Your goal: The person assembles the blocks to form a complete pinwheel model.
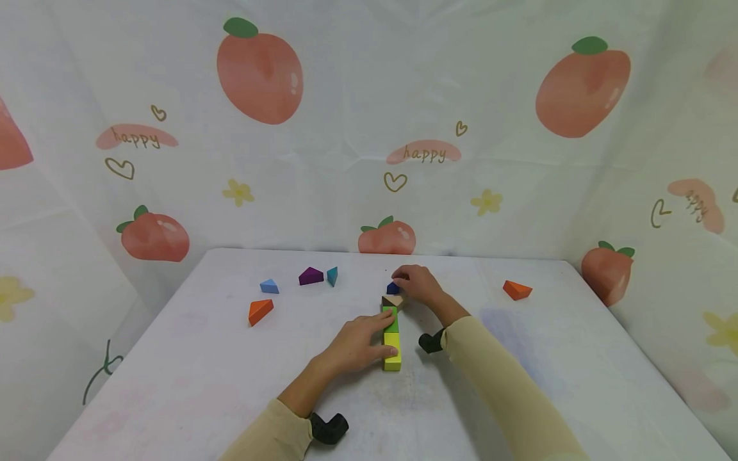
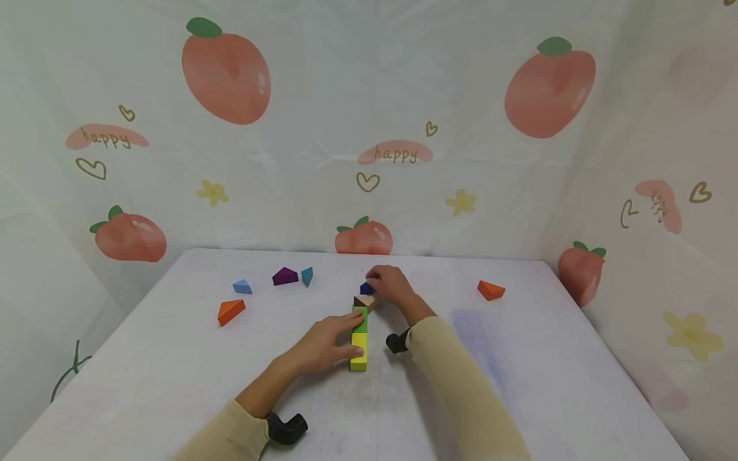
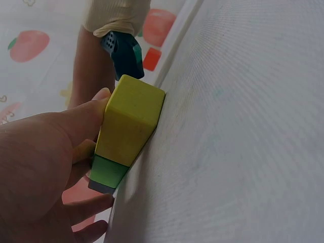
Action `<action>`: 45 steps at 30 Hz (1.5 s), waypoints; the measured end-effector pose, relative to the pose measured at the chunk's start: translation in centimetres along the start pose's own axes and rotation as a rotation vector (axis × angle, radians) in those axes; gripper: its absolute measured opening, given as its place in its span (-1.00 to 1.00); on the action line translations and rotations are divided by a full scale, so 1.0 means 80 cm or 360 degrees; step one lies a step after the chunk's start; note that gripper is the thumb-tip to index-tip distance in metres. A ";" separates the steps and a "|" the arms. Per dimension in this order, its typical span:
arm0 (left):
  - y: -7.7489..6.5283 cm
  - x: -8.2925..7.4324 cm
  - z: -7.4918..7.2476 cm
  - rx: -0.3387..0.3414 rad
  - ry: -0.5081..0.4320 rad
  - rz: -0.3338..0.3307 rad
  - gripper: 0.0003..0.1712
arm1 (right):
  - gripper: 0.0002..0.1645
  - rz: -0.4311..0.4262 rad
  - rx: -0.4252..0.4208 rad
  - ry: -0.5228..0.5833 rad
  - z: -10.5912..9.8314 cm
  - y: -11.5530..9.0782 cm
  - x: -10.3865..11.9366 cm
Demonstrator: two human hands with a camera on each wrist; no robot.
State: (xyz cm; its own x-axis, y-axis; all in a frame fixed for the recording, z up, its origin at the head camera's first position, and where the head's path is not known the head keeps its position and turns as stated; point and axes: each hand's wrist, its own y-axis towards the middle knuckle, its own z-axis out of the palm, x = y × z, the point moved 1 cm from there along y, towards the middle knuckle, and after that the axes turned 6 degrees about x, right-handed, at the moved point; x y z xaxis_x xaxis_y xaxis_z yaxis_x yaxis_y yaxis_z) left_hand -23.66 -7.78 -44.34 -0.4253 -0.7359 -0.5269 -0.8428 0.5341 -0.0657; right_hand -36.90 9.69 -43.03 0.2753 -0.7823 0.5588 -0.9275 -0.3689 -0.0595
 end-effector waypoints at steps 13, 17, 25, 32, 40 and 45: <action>-0.001 -0.002 -0.001 0.0002 -0.0021 -0.0003 -0.19 | -0.74 -0.0016 0.0064 0.0081 0.001 -0.002 -0.003; -0.001 -0.002 -0.002 0.0003 -0.0024 0.0001 -0.19 | -0.73 -0.0039 0.0070 0.0096 0.001 -0.004 -0.004; -0.001 -0.002 -0.002 0.0003 -0.0010 0.0019 -0.20 | -0.70 -0.0057 0.0086 0.0139 0.003 -0.005 -0.006; -0.002 -0.002 -0.003 -0.0005 0.0005 0.0039 -0.20 | -0.70 -0.0083 0.0089 0.0147 0.003 -0.006 -0.006; -0.002 -0.003 -0.003 -0.0016 -0.0001 0.0044 -0.19 | -0.72 -0.0068 0.0098 0.0179 0.003 -0.007 -0.005; -0.002 -0.003 -0.003 -0.0006 -0.0002 0.0032 -0.19 | -0.72 -0.0076 0.0097 0.0196 0.005 -0.006 -0.007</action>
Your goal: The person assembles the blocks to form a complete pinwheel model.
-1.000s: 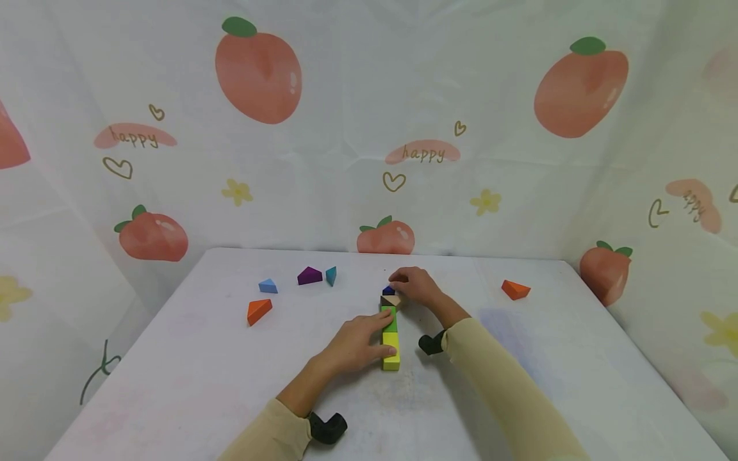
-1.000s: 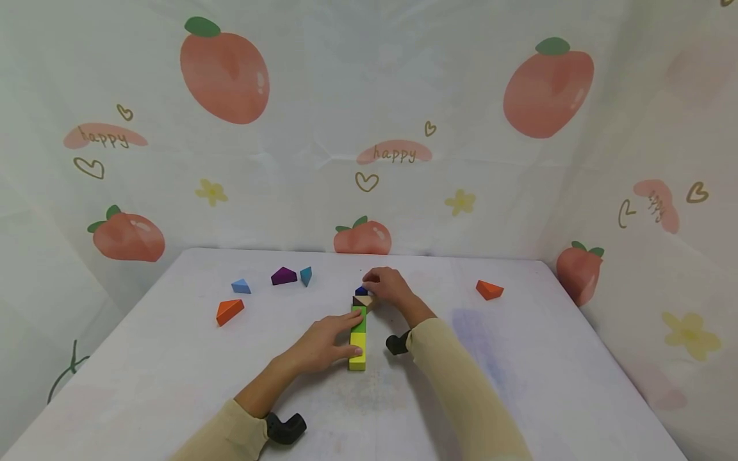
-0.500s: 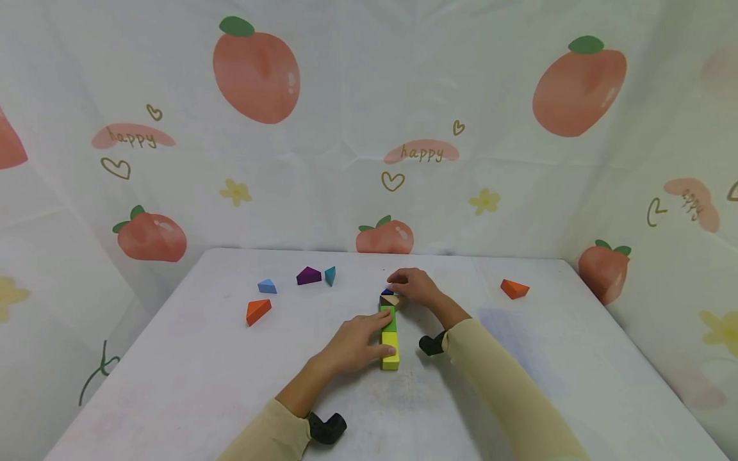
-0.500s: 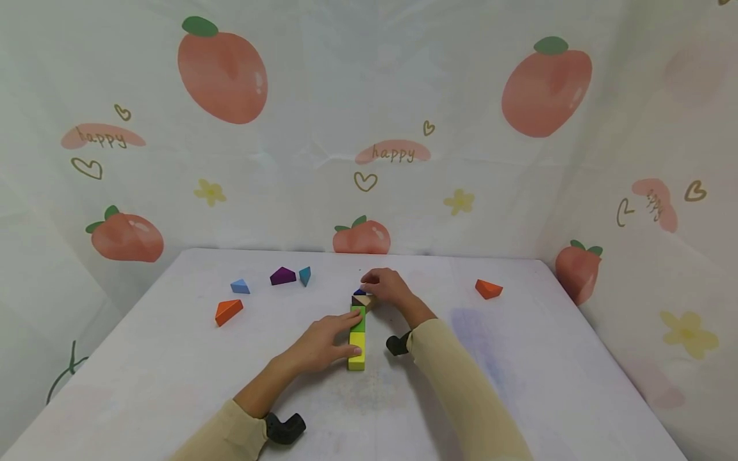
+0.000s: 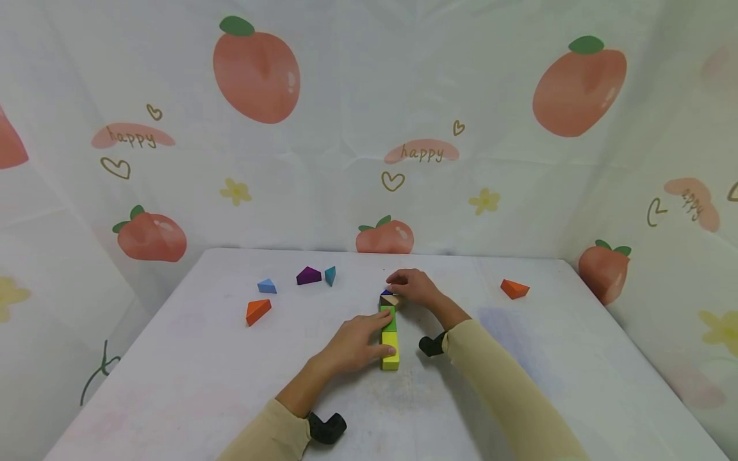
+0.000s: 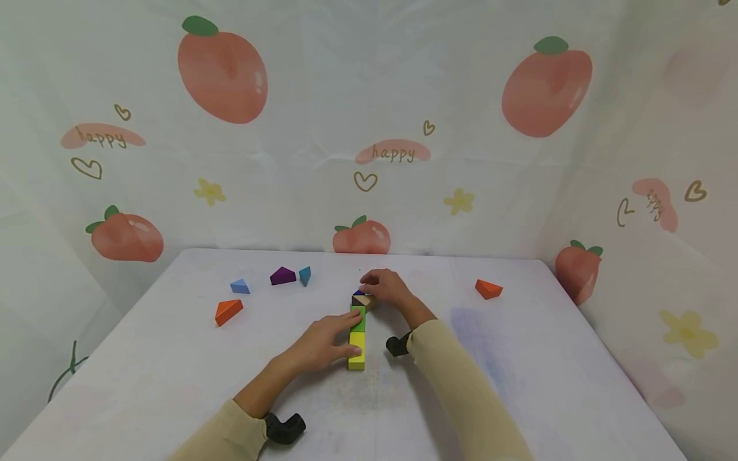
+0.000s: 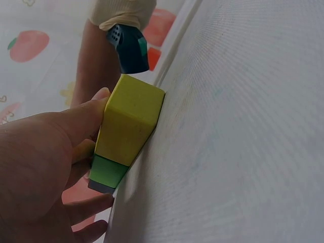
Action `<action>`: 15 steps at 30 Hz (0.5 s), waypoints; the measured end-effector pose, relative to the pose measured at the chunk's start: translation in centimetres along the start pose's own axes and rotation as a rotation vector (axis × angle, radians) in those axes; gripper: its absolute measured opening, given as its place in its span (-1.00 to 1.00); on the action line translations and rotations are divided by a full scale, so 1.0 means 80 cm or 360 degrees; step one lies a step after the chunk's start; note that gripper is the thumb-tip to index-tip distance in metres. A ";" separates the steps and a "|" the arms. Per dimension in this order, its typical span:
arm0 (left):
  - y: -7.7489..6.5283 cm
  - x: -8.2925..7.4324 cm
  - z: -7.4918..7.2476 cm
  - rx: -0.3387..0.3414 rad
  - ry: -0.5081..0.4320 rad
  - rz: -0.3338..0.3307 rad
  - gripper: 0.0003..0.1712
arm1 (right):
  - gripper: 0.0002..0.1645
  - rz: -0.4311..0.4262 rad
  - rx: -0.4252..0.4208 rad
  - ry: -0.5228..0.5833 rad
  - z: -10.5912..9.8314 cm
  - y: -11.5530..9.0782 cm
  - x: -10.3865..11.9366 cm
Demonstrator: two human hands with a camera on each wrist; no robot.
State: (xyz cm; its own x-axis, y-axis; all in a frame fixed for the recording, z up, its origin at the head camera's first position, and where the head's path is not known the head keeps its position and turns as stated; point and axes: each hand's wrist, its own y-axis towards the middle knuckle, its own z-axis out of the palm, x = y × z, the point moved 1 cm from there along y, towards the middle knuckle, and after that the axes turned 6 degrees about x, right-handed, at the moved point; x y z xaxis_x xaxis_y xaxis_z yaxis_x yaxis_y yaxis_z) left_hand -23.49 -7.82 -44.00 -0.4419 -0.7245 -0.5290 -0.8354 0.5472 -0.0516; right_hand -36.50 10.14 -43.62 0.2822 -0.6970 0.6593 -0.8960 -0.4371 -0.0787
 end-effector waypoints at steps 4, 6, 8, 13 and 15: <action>0.000 0.000 0.000 0.0002 0.0014 0.0000 -0.20 | -0.72 0.0007 0.0006 0.0034 0.000 -0.001 0.001; 0.001 0.000 0.000 0.0004 0.0020 0.0000 -0.20 | -0.72 0.0011 0.0010 0.0046 0.000 -0.001 0.001; 0.001 0.000 0.001 0.0007 0.0021 0.0001 -0.20 | -0.71 0.0023 0.0012 0.0055 0.000 -0.002 0.002; 0.001 0.000 0.000 0.0006 0.0007 0.0007 -0.20 | -0.71 0.0056 0.0005 0.0069 0.001 -0.004 0.002; 0.001 0.000 0.000 0.0004 0.0010 0.0009 -0.20 | -0.71 0.0059 0.0003 0.0072 0.001 -0.003 0.002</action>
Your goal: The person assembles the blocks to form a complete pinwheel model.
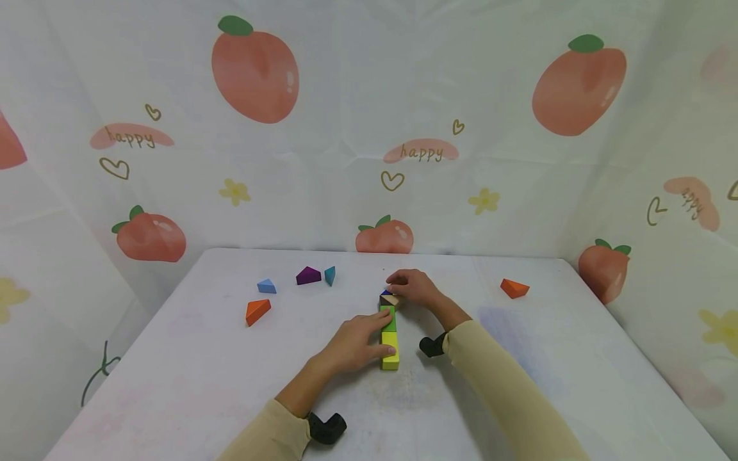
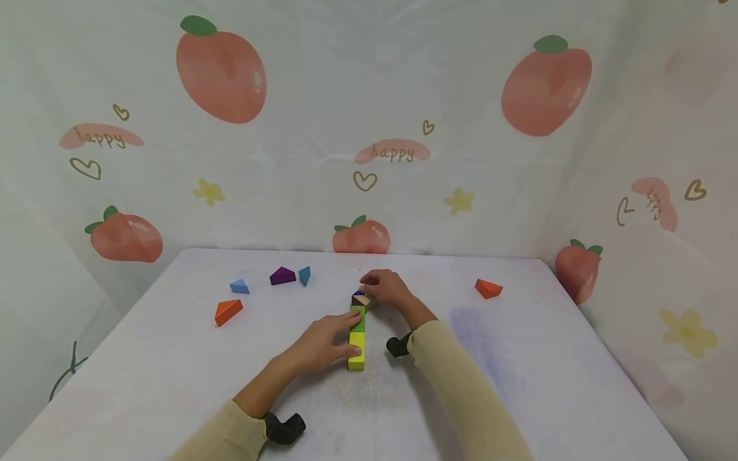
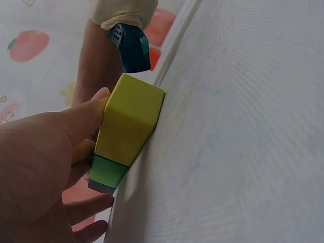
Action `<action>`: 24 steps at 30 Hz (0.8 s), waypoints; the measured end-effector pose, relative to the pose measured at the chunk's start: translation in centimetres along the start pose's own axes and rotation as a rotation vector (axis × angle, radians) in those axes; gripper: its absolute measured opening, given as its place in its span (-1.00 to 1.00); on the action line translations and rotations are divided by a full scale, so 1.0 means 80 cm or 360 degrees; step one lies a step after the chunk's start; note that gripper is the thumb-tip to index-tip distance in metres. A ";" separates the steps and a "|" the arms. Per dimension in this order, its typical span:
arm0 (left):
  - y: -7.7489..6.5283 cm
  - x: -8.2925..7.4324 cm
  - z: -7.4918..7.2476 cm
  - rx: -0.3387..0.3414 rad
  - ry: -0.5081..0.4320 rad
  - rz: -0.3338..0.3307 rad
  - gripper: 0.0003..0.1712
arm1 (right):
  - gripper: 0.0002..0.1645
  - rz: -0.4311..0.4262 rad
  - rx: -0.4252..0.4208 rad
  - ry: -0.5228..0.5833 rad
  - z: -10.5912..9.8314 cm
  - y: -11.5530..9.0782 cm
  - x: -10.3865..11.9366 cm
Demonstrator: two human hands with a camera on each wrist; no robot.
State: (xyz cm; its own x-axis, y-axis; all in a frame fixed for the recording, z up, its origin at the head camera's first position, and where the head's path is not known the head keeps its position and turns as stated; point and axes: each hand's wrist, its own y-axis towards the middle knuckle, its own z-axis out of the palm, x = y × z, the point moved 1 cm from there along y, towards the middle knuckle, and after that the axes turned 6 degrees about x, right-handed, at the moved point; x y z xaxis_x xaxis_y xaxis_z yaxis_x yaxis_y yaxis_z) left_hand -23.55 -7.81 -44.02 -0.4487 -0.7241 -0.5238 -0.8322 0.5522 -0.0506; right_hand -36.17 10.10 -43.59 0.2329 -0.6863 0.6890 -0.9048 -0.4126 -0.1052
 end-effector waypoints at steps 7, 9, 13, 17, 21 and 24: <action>0.000 0.000 0.000 -0.0003 0.0012 0.0003 -0.20 | -0.71 -0.0031 -0.0007 -0.0030 -0.001 -0.001 -0.001; 0.000 0.000 0.000 -0.0002 0.0009 0.0004 -0.20 | -0.71 -0.0026 -0.0003 -0.0026 -0.001 -0.001 -0.001; -0.001 0.000 0.000 -0.0006 0.0004 0.0013 -0.20 | -0.70 -0.0024 -0.0001 -0.0012 -0.001 -0.004 0.001; -0.001 0.000 0.001 -0.0007 0.0002 0.0023 -0.20 | -0.70 -0.0022 -0.0006 0.0001 -0.001 -0.007 0.003; 0.000 0.000 0.000 -0.0005 0.0007 0.0014 -0.20 | -0.70 -0.0003 -0.0013 0.0002 -0.001 -0.007 0.001; 0.000 0.000 0.000 -0.0005 0.0013 0.0009 -0.20 | -0.70 0.0007 -0.0022 0.0006 -0.002 -0.007 -0.001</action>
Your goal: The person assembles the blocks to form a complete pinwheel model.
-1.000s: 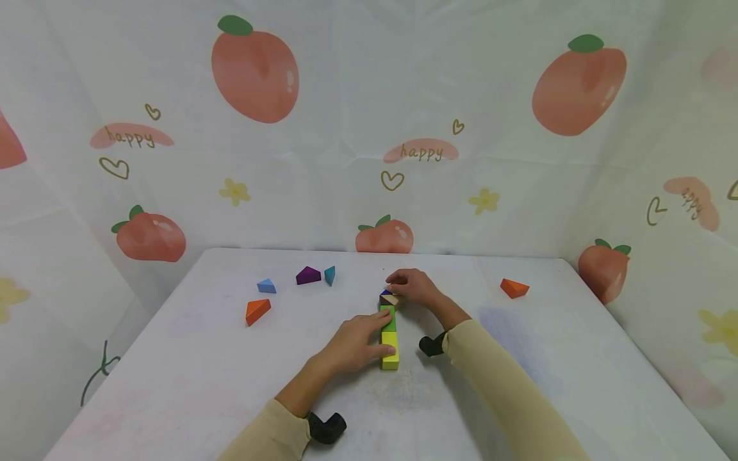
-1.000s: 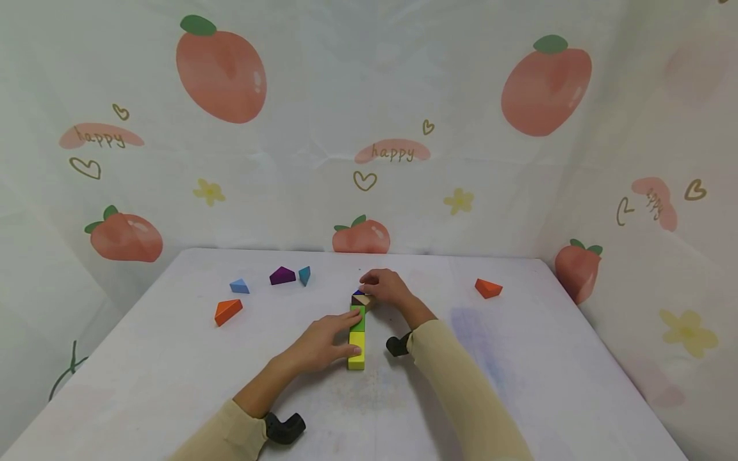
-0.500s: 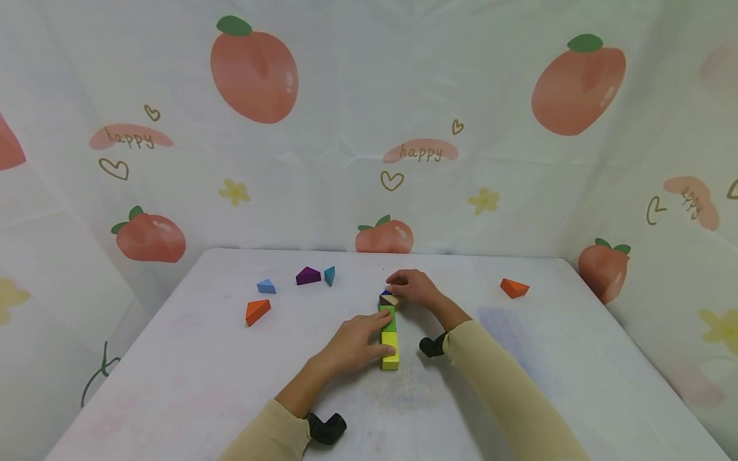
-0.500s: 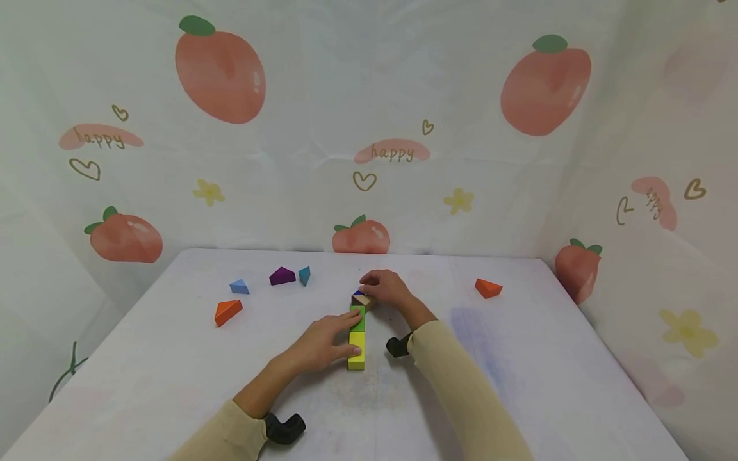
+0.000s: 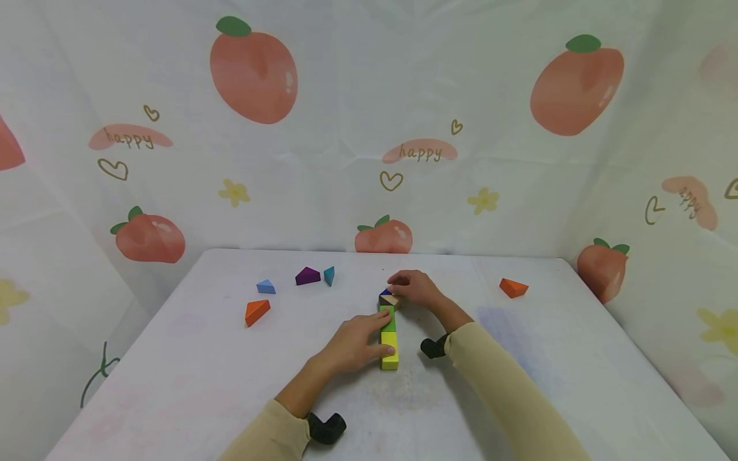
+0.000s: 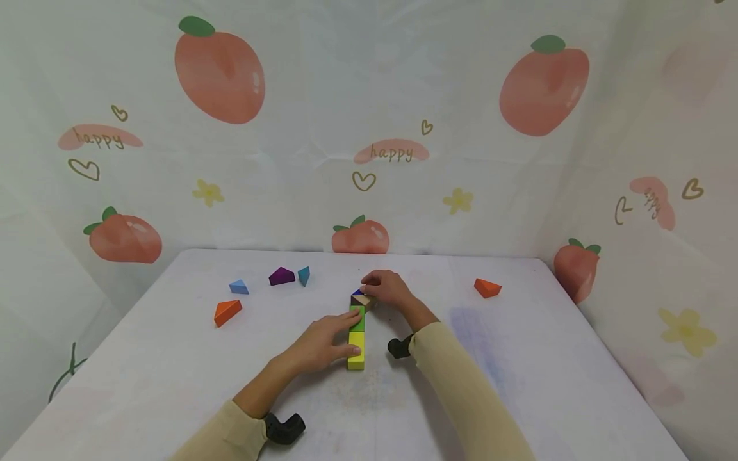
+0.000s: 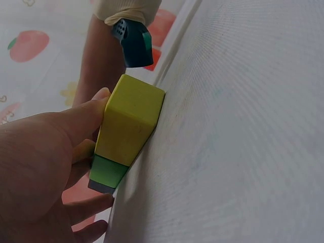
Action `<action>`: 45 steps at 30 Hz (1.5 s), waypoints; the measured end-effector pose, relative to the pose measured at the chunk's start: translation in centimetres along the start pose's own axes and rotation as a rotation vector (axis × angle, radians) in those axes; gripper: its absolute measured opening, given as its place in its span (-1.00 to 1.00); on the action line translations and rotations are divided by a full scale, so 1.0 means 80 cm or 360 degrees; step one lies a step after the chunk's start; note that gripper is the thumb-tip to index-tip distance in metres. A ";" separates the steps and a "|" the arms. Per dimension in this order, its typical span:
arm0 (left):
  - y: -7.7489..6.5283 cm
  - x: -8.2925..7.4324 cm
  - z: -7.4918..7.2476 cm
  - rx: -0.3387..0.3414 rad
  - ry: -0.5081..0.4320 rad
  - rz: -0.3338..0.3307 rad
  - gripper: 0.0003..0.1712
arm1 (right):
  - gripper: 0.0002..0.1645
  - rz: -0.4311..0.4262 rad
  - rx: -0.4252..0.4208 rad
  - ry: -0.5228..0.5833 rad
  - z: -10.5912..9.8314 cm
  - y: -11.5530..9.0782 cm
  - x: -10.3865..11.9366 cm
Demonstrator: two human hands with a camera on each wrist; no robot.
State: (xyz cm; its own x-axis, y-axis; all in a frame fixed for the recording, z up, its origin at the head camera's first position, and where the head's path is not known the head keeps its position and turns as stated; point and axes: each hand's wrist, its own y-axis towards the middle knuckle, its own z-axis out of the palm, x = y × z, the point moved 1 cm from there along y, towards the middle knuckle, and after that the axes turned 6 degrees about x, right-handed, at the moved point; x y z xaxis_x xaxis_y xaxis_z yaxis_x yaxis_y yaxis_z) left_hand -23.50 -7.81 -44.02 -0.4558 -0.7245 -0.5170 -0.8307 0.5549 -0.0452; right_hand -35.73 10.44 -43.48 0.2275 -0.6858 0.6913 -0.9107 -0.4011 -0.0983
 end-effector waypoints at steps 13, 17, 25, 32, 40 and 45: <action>0.001 0.002 0.001 -0.0007 0.0006 0.0007 -0.19 | -0.70 -0.0003 -0.0067 0.0010 -0.001 -0.009 -0.007; 0.001 0.002 0.001 -0.0013 0.0007 0.0012 -0.19 | -0.69 0.0011 -0.0096 0.0019 -0.003 -0.013 -0.008; 0.001 0.000 0.001 -0.0003 0.0012 -0.0009 -0.19 | -0.70 -0.0038 -0.0177 -0.0111 -0.008 -0.027 -0.016; 0.001 0.000 0.001 0.0006 -0.0010 -0.0021 -0.19 | -0.70 -0.0097 -0.0253 -0.0185 -0.019 -0.041 -0.024; 0.003 0.002 0.003 0.0008 0.0009 -0.0029 -0.20 | -0.65 -0.0047 -0.0239 -0.0241 -0.041 -0.056 -0.031; 0.003 0.001 0.003 0.0016 0.0002 -0.0039 -0.20 | -0.62 0.0000 -0.0231 -0.0278 -0.058 -0.065 -0.042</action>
State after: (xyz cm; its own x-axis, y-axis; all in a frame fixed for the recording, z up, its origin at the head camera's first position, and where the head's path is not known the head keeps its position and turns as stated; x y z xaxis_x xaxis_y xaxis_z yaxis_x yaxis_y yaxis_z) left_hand -23.71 -7.63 -44.29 -0.4359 -0.7383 -0.5148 -0.8383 0.5411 -0.0663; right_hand -33.34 17.64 -41.97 0.2719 -0.7856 0.5558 -0.9480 -0.3180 0.0143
